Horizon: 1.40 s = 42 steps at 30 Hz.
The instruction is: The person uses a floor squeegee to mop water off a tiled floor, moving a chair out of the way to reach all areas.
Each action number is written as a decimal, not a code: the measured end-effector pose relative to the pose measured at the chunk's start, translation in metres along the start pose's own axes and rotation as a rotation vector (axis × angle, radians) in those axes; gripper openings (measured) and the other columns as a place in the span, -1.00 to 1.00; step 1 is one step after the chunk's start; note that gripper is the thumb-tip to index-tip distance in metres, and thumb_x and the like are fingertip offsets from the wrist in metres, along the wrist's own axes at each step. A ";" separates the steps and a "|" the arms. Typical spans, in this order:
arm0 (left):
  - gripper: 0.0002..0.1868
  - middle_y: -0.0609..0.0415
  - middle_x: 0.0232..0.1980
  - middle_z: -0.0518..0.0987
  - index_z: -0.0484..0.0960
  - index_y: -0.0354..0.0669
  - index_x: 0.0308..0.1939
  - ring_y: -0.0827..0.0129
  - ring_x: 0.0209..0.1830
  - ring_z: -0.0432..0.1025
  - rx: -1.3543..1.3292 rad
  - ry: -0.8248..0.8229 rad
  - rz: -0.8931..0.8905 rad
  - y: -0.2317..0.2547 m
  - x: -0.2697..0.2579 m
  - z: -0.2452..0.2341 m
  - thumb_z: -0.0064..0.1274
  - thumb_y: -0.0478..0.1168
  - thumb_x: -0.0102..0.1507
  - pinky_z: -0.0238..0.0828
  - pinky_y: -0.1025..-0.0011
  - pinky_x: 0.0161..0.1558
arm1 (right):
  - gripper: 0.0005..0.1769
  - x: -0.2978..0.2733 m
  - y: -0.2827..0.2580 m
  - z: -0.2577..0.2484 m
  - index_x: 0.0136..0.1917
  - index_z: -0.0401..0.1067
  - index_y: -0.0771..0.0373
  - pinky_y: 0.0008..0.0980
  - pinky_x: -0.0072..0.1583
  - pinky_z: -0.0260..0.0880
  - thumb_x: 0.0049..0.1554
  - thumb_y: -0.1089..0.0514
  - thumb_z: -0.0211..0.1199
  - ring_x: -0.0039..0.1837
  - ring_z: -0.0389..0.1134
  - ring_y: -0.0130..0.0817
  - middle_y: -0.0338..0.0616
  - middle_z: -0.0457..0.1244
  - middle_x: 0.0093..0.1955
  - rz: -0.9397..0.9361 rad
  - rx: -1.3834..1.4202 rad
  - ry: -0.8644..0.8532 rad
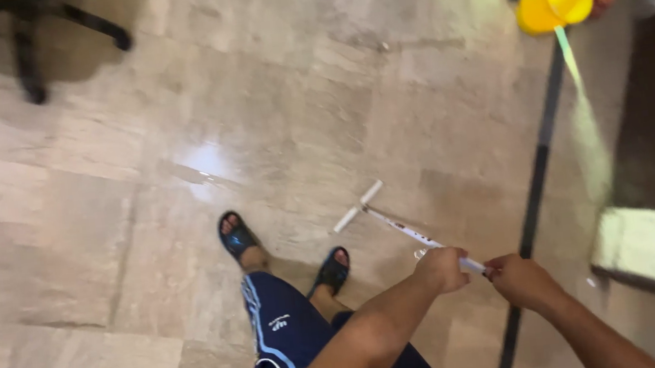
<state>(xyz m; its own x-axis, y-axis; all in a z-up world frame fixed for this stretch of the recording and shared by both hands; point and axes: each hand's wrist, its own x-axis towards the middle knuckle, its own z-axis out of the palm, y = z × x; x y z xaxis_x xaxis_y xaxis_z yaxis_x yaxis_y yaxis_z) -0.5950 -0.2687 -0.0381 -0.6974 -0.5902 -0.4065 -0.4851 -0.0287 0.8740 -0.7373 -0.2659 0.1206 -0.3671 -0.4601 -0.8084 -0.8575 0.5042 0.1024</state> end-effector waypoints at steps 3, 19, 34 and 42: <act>-0.36 -0.17 0.19 0.61 0.61 -0.03 0.24 -0.06 0.22 0.46 0.042 0.131 -0.064 0.029 -0.058 -0.099 0.30 -0.09 0.05 0.40 0.11 0.21 | -0.61 0.025 -0.058 -0.004 0.10 0.64 0.10 -0.14 0.17 0.48 0.11 -0.09 0.23 0.10 0.49 -0.02 -0.01 0.46 0.03 -0.263 0.018 0.119; -0.76 -0.07 -0.32 0.72 0.75 -0.22 -0.19 0.37 -0.32 0.61 -0.361 1.082 -0.128 -0.029 -0.209 -0.475 0.17 -0.11 0.26 0.49 0.30 -0.24 | -0.30 -0.129 -0.485 -0.183 0.24 0.40 0.08 -0.41 -0.47 0.13 0.09 -0.45 0.14 -0.53 0.16 -0.48 -0.21 0.27 -0.48 -0.833 0.509 -0.078; -0.88 0.19 -0.39 0.52 0.63 -0.13 -0.06 0.55 -0.46 0.39 -0.693 1.659 0.203 -0.082 -0.162 -0.737 0.12 -0.32 0.32 0.31 0.53 -0.44 | -0.57 0.082 -0.525 -0.376 0.17 0.49 0.15 -0.43 -0.49 -0.08 0.17 -0.15 0.25 -0.50 0.07 -0.46 -0.15 0.25 -0.33 -0.499 0.648 -0.194; -0.84 0.14 -0.34 0.57 0.64 -0.24 -0.09 0.51 -0.38 0.46 -0.534 2.078 -0.111 -0.070 -0.142 -0.821 0.13 -0.19 0.39 0.43 0.52 -0.26 | -0.69 0.088 -0.725 -0.580 0.03 0.49 0.13 -0.47 -0.46 0.00 0.18 -0.11 0.27 -0.47 0.13 -0.52 -0.25 0.26 -0.35 -0.929 0.371 -0.041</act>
<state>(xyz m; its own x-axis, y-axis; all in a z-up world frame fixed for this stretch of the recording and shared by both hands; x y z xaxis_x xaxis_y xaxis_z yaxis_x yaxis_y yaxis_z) -0.0290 -0.8447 0.1774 0.9324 -0.3602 0.0308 -0.0571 -0.0626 0.9964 -0.3572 -1.0952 0.3111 0.4105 -0.7652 -0.4959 -0.6282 0.1569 -0.7621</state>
